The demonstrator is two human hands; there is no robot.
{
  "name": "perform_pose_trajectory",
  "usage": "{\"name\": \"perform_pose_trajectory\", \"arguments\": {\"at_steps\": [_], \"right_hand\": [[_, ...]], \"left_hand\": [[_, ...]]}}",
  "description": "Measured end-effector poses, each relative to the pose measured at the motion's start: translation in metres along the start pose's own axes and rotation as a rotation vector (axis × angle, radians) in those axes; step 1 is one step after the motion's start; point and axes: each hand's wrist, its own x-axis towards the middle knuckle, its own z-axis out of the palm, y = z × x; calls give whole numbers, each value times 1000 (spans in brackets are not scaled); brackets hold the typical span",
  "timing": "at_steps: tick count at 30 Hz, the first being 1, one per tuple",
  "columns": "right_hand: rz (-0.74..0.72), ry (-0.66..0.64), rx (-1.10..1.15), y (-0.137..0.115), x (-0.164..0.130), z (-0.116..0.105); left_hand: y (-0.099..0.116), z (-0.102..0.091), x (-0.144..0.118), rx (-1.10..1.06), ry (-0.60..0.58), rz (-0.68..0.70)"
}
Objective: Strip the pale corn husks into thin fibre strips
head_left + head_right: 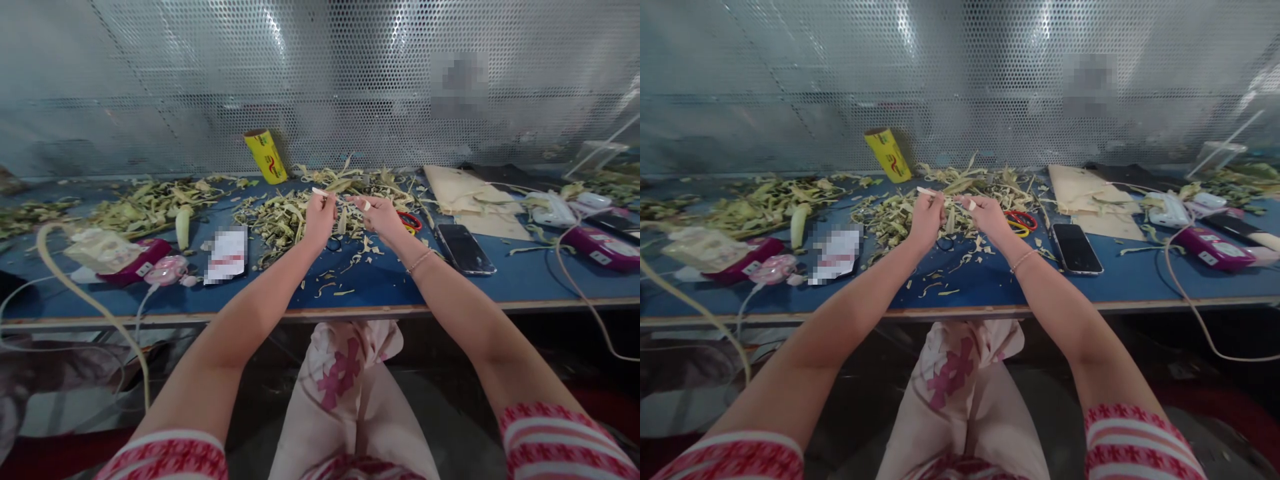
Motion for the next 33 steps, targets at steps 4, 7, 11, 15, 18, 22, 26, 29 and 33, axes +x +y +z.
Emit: {"name": "perform_pose_trajectory", "arguments": {"at_steps": [4,7,11,15,18,22,26,29,33], "right_hand": [[-31,79,-90,6,3,-5],[-100,120,-256,10,7,-9],[-272,100,-573,13,9,-11],[-396,158,-772,16,11,-11],[-403,172,-876,17,8,-9],[-451,241,-1029,11,-2,-6],[-496,240,-1078,6,-8,-5],[-479,180,-1024,8,-2,-6],[-458,98,-893,14,8,-6]], "left_hand": [[8,0,-5,-76,-86,-81],[12,3,-9,-71,-229,-104],[13,5,-13,18,-294,-55],[16,6,-14,125,-273,-10],[19,8,-15,106,-251,-38],[19,11,-15,68,-238,-62],[21,11,-15,34,-212,-58],[22,11,-17,22,-199,-30],[21,13,-20,14,-234,-8]]}}
